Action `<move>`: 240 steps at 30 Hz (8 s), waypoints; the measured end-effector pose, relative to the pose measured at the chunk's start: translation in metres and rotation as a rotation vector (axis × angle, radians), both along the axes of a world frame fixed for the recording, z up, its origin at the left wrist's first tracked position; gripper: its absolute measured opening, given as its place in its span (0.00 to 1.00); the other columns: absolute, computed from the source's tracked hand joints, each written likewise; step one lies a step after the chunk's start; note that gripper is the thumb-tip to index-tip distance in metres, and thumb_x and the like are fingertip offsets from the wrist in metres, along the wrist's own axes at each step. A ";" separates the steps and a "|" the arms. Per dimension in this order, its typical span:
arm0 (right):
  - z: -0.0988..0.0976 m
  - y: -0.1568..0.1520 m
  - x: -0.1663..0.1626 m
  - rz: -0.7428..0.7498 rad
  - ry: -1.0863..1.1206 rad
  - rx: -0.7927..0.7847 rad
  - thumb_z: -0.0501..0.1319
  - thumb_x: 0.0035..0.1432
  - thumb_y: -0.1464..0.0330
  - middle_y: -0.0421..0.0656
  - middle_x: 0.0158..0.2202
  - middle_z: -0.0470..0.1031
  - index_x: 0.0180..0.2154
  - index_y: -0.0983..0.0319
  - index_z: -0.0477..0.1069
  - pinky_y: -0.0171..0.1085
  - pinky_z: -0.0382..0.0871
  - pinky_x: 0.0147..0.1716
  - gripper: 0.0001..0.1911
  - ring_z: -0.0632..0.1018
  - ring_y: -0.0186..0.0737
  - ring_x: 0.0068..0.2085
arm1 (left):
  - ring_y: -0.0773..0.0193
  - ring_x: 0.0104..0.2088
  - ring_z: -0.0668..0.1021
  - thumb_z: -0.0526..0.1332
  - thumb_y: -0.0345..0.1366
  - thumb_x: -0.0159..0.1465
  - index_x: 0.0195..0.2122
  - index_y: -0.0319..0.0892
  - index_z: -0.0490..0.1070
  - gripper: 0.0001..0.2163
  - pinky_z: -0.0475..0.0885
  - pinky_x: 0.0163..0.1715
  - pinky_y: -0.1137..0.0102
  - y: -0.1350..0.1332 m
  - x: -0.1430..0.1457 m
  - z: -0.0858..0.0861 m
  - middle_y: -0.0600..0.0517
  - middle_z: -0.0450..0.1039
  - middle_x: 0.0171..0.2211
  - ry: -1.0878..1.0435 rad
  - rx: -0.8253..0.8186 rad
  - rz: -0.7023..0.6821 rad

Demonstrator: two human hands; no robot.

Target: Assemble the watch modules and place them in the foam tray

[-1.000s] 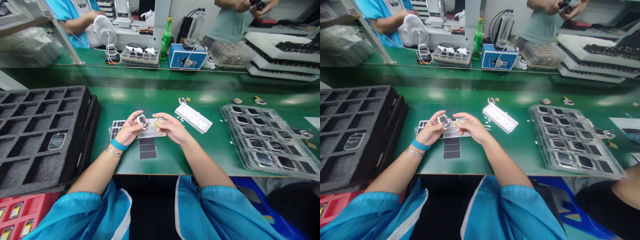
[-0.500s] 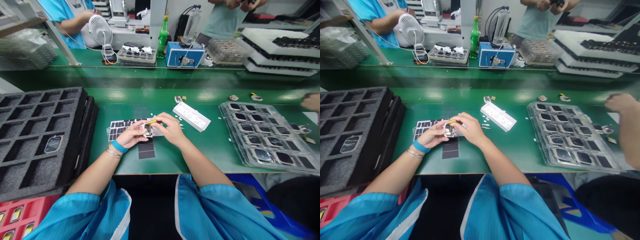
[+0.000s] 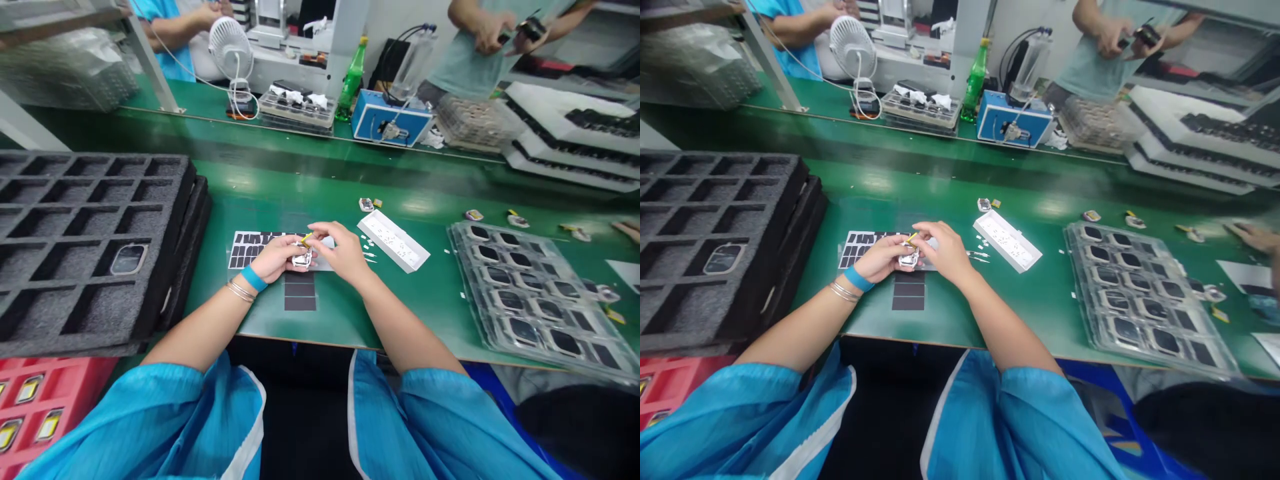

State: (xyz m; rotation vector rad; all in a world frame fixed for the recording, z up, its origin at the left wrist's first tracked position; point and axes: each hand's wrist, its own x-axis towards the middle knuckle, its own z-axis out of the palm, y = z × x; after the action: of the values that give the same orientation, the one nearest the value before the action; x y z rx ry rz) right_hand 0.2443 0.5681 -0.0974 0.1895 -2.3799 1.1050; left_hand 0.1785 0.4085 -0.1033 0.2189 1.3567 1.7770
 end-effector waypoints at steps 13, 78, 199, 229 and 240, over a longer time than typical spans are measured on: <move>0.010 0.004 -0.069 0.040 -0.720 0.550 0.69 0.50 0.68 0.49 0.44 0.78 0.50 0.65 0.72 0.39 0.69 0.43 0.23 0.78 0.44 0.43 | 0.64 0.33 0.78 0.61 0.28 0.52 0.30 0.39 0.68 0.05 0.73 0.37 0.67 -0.016 -0.037 -0.002 0.49 0.78 0.29 -0.006 0.037 0.588; -0.006 -0.021 -0.001 0.037 -0.196 -0.267 0.65 0.51 0.68 0.38 0.30 0.76 0.29 0.60 0.68 0.37 0.70 0.39 0.06 0.76 0.35 0.33 | 0.67 0.25 0.76 0.65 0.29 0.51 0.31 0.39 0.72 0.06 0.77 0.26 0.71 -0.001 -0.003 -0.001 0.53 0.74 0.25 0.075 -0.051 0.214; -0.013 -0.027 0.012 -0.180 0.217 0.045 0.62 0.57 0.68 0.41 0.35 0.79 0.31 0.56 0.74 0.46 0.70 0.48 0.03 0.78 0.42 0.39 | 0.60 0.42 0.79 0.77 0.32 0.41 0.43 0.44 0.77 0.26 0.74 0.45 0.67 -0.005 -0.012 -0.007 0.49 0.78 0.40 0.409 0.221 0.156; 0.023 0.100 0.024 -0.671 -0.379 -0.025 0.61 0.53 0.70 0.50 0.37 0.81 0.33 0.62 0.78 0.53 0.69 0.52 0.07 0.79 0.54 0.46 | 0.60 0.44 0.80 0.76 0.38 0.45 0.46 0.47 0.72 0.27 0.75 0.45 0.66 -0.006 -0.009 -0.008 0.50 0.78 0.44 0.140 0.315 0.114; 0.005 0.015 0.006 0.363 -0.591 -0.972 0.72 0.46 0.60 0.38 0.25 0.79 0.38 0.62 0.71 0.31 0.74 0.26 0.19 0.77 0.30 0.23 | 0.63 0.41 0.80 0.75 0.36 0.46 0.44 0.44 0.73 0.24 0.74 0.44 0.69 -0.010 -0.017 -0.008 0.50 0.78 0.41 0.134 0.340 0.136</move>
State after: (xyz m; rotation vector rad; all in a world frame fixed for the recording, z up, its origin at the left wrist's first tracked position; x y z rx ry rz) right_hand 0.2505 0.5831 -0.0928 -0.0706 -1.9651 2.6327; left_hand 0.1616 0.3988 -0.1117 0.4456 1.1749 2.1365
